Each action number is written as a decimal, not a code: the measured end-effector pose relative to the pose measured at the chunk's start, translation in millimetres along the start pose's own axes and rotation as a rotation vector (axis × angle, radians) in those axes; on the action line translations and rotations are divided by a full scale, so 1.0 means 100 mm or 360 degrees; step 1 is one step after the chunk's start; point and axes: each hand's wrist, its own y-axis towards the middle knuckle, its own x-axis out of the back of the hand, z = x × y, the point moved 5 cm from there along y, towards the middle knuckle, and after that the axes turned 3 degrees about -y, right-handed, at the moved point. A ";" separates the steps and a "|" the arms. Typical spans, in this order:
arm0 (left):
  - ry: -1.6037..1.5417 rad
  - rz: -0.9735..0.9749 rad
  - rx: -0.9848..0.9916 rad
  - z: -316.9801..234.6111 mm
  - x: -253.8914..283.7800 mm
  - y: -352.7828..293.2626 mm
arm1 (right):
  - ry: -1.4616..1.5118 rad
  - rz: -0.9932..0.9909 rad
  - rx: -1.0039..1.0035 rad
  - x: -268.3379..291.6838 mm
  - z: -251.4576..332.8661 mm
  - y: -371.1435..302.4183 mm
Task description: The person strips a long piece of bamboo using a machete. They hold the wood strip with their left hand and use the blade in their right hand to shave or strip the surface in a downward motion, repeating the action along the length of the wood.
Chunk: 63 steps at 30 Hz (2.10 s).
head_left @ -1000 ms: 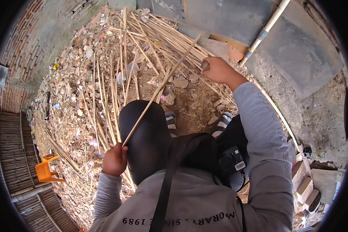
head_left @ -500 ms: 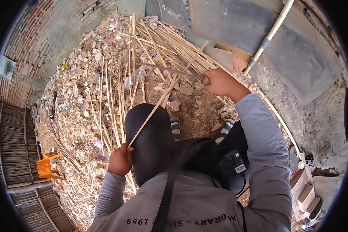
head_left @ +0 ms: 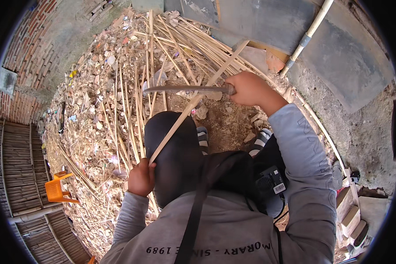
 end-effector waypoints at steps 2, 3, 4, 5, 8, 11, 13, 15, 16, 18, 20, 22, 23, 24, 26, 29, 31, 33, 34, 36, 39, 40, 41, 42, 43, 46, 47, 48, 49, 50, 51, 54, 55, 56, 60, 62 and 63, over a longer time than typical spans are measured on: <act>-0.0037 -0.0038 -0.0034 -0.05 -0.03 0.05 | 0.0076 -0.0079 -0.0195 -0.24 -0.47 0.00; -0.0038 -0.0060 -0.0046 -0.06 0.03 0.08 | 0.0158 -0.0184 -0.0338 -0.18 -0.57 0.03; 0.0010 -0.0020 -0.0076 -0.07 0.11 0.08 | 0.0040 0.0091 -0.0372 -0.23 -0.64 0.03; 0.0057 0.0021 -0.0107 -0.10 0.18 0.11 | 0.0029 0.0069 -0.0370 -0.18 -0.72 0.00; -0.0042 0.0124 -0.0055 -0.13 0.28 0.12 | -0.0145 -0.0039 -0.0294 -0.05 -0.49 -0.07; -0.0209 0.0139 -0.0080 -0.11 0.22 0.12 | 0.0007 -0.0152 -0.0212 0.05 -0.28 -0.12; -0.0516 0.0165 -0.0051 -0.05 0.15 0.06 | 0.0021 -0.0114 -0.0129 0.16 -0.09 -0.15; -0.0515 0.0101 -0.0093 -0.10 0.16 0.02 | 0.0035 -0.0067 -0.0046 0.16 -0.06 -0.16; -0.0544 0.0152 -0.0080 -0.12 0.16 0.00 | 0.0115 -0.0010 -0.0014 0.14 -0.09 -0.16; -0.0572 0.0214 -0.0065 -0.11 0.14 -0.04 | 0.0201 0.0052 0.0011 0.06 -0.22 -0.15; -0.0539 0.0167 -0.0047 -0.08 0.14 0.00 | 0.0328 -0.0165 -0.0200 0.03 -0.49 -0.13; -0.0518 0.0159 -0.0029 -0.07 0.14 -0.01 | 0.0144 -0.0162 -0.0130 0.07 -0.35 -0.13; -0.0500 0.0161 -0.0013 -0.07 0.14 0.00 | -0.0038 -0.0153 -0.0069 0.09 -0.25 -0.14; -0.0488 0.0150 0.0006 -0.04 0.15 -0.02 | -0.0028 -0.0153 -0.0048 0.08 -0.12 -0.12; -0.0490 0.0128 0.0002 -0.01 0.14 -0.05 | -0.0132 -0.0051 0.0177 0.06 0.15 -0.14; -0.0565 0.0133 0.0017 -0.04 0.05 0.02 | 0.0386 -0.0030 -0.0102 -0.07 -0.44 -0.06; -0.0570 0.0136 0.0007 -0.04 0.08 0.03 | 0.0441 -0.0154 -0.0220 -0.01 -0.52 -0.08; -0.0570 0.0150 -0.0005 -0.04 0.11 0.04 | 0.0200 -0.0261 -0.0105 0.04 -0.51 -0.12; -0.0565 0.0178 0.0019 -0.01 0.11 0.02 | 0.0128 -0.0176 -0.0027 0.03 -0.34 -0.10; -0.0551 0.0206 0.0064 0.07 0.12 -0.02 | 0.0000 -0.0092 0.0069 0.09 0.09 -0.11; -0.0931 0.0405 0.0251 0.16 0.01 0.00 | -0.0066 0.0125 0.0090 -0.06 -0.05 -0.07; -0.1085 0.0506 0.0381 0.18 -0.02 0.02 | 0.0200 0.0039 -0.0079 -0.11 -0.35 -0.05; -0.1241 0.0592 0.0503 0.20 -0.03 0.05 | 0.0455 -0.0063 -0.0234 -0.10 -0.59 -0.06; -0.1242 0.0575 0.0492 0.21 -0.01 0.05 | 0.0499 -0.0187 -0.0319 -0.03 -0.61 -0.07; -0.1152 0.0556 0.0395 0.20 0.00 0.05 | 0.0493 -0.0202 -0.0310 0.01 -0.60 -0.08; -0.0960 0.0446 0.0224 0.10 0.04 0.03 | 0.0318 -0.0040 -0.0099 0.04 -0.35 -0.12; -0.0866 0.0360 0.0153 0.07 0.06 0.01 | 0.0337 -0.0032 -0.0098 0.03 -0.22 -0.11; -0.0913 0.0338 0.0212 0.11 0.03 -0.04 | 0.0178 0.0040 -0.0006 0.07 -0.01 -0.10; -0.0919 0.0349 0.0220 0.10 0.02 -0.04 | 0.0010 0.0104 0.0078 0.08 0.09 -0.12; -0.0772 0.0303 0.0107 0.06 0.05 -0.03 | 0.0037 0.0074 0.0134 0.05 0.07 -0.11; -0.0622 0.0260 -0.0015 0.00 0.08 -0.01 | 0.0040 0.0082 0.0126 0.01 -0.04 -0.09; -0.0607 0.0211 -0.0136 -0.13 0.15 0.03 | 0.0385 0.0077 -0.0141 0.00 -0.38 -0.07; -0.0621 0.0212 -0.0141 -0.13 0.17 0.03 | 0.0383 0.0069 -0.0135 0.02 -0.36 -0.07; -0.0618 0.0205 -0.0146 -0.14 0.17 0.03 | 0.0325 0.0063 -0.0137 0.03 -0.33 -0.09; -0.0519 0.0147 -0.0116 -0.03 0.11 -0.02 | -0.0079 0.0019 0.0050 0.10 0.12 -0.15; -0.0513 0.0138 -0.0161 -0.02 0.09 -0.03 | -0.0008 0.0121 -0.0004 -0.01 -0.09 -0.07; -0.0548 0.0151 -0.0138 -0.03 0.10 0.01 | 0.0044 0.0196 -0.0049 0.00 -0.18 -0.06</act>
